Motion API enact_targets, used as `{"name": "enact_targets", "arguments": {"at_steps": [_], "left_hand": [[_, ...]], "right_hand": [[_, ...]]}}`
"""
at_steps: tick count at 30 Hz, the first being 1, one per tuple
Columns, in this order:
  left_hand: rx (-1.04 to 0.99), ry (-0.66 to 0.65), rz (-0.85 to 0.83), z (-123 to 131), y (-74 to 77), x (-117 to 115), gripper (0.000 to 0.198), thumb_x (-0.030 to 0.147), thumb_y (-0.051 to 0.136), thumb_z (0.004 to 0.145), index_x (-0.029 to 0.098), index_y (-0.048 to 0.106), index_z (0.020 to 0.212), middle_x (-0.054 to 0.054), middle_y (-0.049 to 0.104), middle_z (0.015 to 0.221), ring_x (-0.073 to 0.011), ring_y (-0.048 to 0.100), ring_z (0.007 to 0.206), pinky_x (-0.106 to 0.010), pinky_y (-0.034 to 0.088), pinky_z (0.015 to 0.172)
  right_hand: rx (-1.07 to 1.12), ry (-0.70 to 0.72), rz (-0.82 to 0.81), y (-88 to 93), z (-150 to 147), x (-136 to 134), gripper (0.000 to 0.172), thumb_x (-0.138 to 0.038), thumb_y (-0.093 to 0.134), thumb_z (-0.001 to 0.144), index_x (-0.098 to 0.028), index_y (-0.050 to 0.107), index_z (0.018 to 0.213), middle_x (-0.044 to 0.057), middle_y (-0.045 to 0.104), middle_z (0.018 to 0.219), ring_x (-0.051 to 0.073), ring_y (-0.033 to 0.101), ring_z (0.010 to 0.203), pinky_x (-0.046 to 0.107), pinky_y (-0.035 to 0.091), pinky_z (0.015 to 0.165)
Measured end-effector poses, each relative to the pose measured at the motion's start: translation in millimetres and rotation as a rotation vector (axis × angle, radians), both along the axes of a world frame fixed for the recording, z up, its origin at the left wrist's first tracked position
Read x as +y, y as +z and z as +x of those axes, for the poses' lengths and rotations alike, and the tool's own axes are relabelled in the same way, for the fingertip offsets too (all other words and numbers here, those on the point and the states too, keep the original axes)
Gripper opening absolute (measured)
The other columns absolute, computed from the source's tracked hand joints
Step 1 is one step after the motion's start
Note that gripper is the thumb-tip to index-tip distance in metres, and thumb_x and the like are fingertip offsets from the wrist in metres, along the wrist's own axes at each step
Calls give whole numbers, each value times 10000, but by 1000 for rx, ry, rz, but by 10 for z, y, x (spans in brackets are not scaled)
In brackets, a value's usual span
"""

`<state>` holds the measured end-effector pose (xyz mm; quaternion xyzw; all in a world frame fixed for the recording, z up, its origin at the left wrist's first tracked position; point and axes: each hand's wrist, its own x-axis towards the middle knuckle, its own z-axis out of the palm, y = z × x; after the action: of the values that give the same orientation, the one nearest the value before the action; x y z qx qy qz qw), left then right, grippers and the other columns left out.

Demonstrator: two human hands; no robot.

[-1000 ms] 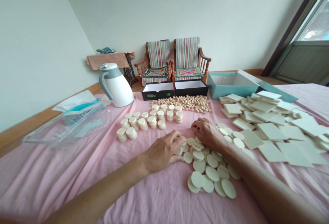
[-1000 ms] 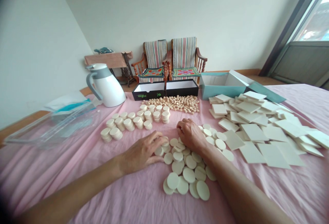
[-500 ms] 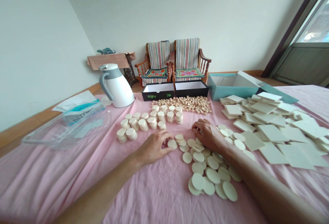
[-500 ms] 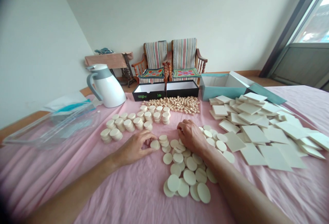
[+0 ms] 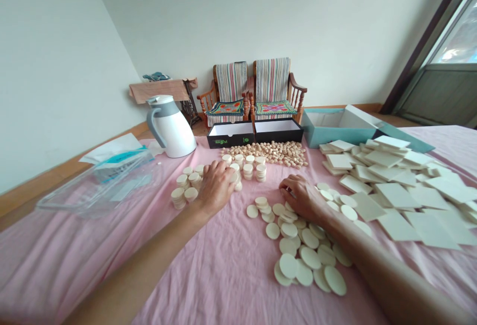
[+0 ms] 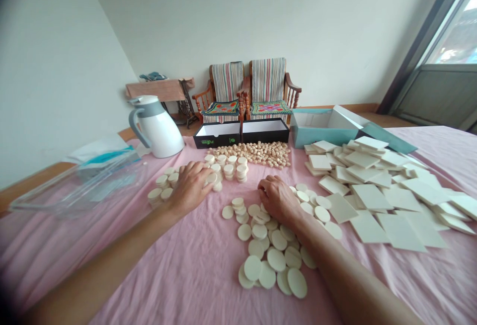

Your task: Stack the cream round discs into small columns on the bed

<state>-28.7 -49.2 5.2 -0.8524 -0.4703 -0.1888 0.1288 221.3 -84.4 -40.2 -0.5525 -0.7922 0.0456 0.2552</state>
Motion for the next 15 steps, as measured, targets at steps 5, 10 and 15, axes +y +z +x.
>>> {"name": "enact_targets", "arguments": {"at_steps": [5,10,15], "left_hand": [[-36,-8,23,33,-25,-28,155,211,600,784,216,611,938,-72,567,994,-260,467,979,-415,359,833],[-167,-236,-104,33,-95,-288,154,222,459,884,184,595,946,-61,574,941,-206,499,948,-368,396,887],[-186,-486,-298,23,-192,-567,425,472,581,798,187,552,1113,-95,546,1108,-234,482,1048,-381,391,942]], "right_hand": [[-8,-2,-4,20,1,-8,192,-168,447,838,-154,638,825,66,603,783,172,535,789,272,390,726],[-2,-3,-23,43,-13,-28,207,-230,448,864,-153,640,853,80,622,825,179,552,821,279,401,744],[-73,-39,-113,118,1,-94,413,-486,476,848,-167,612,1072,124,627,1048,242,549,995,349,386,838]]}}
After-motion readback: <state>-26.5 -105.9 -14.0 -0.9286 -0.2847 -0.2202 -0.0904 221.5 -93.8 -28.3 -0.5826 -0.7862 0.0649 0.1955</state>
